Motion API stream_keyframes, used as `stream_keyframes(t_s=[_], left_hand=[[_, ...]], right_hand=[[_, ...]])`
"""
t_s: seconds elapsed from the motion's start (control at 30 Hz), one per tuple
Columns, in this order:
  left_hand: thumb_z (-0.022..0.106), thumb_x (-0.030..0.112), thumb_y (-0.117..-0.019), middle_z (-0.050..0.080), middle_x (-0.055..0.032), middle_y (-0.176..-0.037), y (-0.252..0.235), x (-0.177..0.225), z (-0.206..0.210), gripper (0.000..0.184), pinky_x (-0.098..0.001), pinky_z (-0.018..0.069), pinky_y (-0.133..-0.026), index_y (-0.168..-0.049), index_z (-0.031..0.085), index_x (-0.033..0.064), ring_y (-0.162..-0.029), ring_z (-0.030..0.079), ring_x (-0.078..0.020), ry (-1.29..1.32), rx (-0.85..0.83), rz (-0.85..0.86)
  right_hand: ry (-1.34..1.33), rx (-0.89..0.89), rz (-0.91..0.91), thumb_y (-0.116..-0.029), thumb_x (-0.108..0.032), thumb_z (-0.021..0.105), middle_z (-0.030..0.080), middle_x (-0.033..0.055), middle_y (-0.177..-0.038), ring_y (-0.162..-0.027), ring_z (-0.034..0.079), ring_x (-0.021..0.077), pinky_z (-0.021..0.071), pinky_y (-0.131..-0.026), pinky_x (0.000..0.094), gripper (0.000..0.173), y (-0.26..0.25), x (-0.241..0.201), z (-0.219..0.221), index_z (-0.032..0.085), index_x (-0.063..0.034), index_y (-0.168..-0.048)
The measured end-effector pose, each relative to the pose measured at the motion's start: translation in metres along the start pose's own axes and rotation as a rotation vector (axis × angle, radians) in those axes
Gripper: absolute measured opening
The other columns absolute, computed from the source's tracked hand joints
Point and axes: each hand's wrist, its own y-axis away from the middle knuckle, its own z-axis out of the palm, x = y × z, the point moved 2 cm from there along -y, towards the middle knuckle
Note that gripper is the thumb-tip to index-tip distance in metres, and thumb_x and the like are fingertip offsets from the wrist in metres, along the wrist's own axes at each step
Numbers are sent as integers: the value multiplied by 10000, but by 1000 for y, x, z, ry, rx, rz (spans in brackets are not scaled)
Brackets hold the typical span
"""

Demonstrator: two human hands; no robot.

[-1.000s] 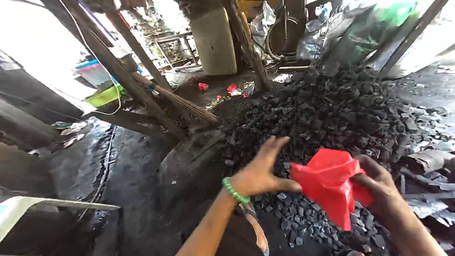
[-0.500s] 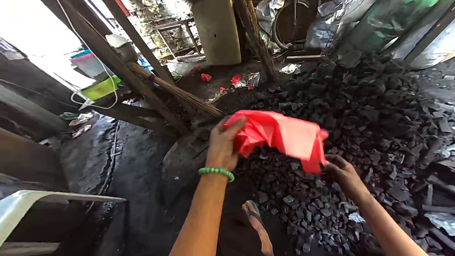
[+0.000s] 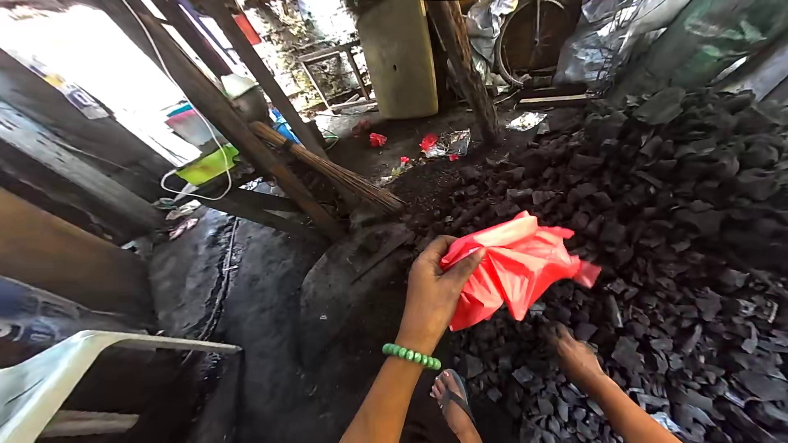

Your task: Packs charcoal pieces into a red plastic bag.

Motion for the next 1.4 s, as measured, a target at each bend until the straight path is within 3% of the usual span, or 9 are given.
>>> stream_keyframes(t_s=[0.13,0.27,0.43,0.57,0.7,0.8,0.9,1.17,1.4], left_hand=[[633,287,-1018,665,-24,-791,2,2,14,165,-250,490,-535,-1047,685,133,-613,606,-94,-92,-59,-13],[596,319,-1036,668,-35,-813,5,7,25,232,-279,498,-588,-1074,696,113,-657,610,-104,-96,-136,-46],[556,312,-1055,699,-32,-851,13,12,34,259,-241,545,-579,-1165,691,119,-663,645,-81,167,-209,-159],[534,268,-1065,708,-30,-874,16,17,46,248,-249,568,-613,-1182,677,102,-697,666,-91,292,-258,-158],[572,191,-1046,692,-45,-862,23,19,52,207,-253,560,-631,-1179,659,59,-699,649,-90,193,-377,-110],[672,214,-999,719,-126,-1014,25,16,52,253,-430,557,-818,-1194,695,55,-888,685,-224,-404,-516,39],[711,197,-962,548,-254,-1396,29,10,57,463,-676,373,-1066,-1405,605,112,-1269,530,-469,-903,-466,80],[747,303,-928,676,-158,-1014,68,12,107,408,-424,523,-898,-1122,658,-44,-948,648,-225,-223,-857,-69],[662,68,-974,695,-90,-911,49,19,79,172,-293,588,-713,-1120,649,-21,-771,680,-140,339,-549,-305]], right_hand=[[-284,225,-94,-1024,-99,544,572,252,-1424,-1294,574,427,428,-1107,574,370,30,32,-6,614,-7,-1375],[-462,679,-188,-945,-19,611,711,247,-1152,-1059,690,429,524,-945,640,260,87,99,-36,719,19,-1179],[-1224,1430,34,-1060,-204,469,538,124,-1326,-1034,621,106,547,-898,308,490,178,189,-115,375,-3,-1496],[-1327,946,-173,-1048,-620,173,735,42,-1052,-880,720,149,609,-766,356,766,191,123,-120,627,-21,-1194],[-1617,451,-359,-609,-991,531,753,19,-974,-891,742,170,629,-755,391,1115,183,33,-87,617,-47,-1197],[-1868,547,-326,-943,-525,589,740,-18,-901,-802,731,74,635,-707,282,521,190,0,-83,533,-80,-1209],[-1742,659,-254,-845,-33,673,744,75,-809,-703,734,149,638,-669,320,239,190,-10,-91,613,4,-1073],[-1182,794,-492,-768,-104,759,705,-76,-889,-843,672,-48,578,-801,164,290,213,-53,-78,656,-23,-1027],[-1674,858,-421,-715,-233,845,759,-17,-805,-674,727,79,629,-601,274,378,245,23,-111,672,-155,-1042]])
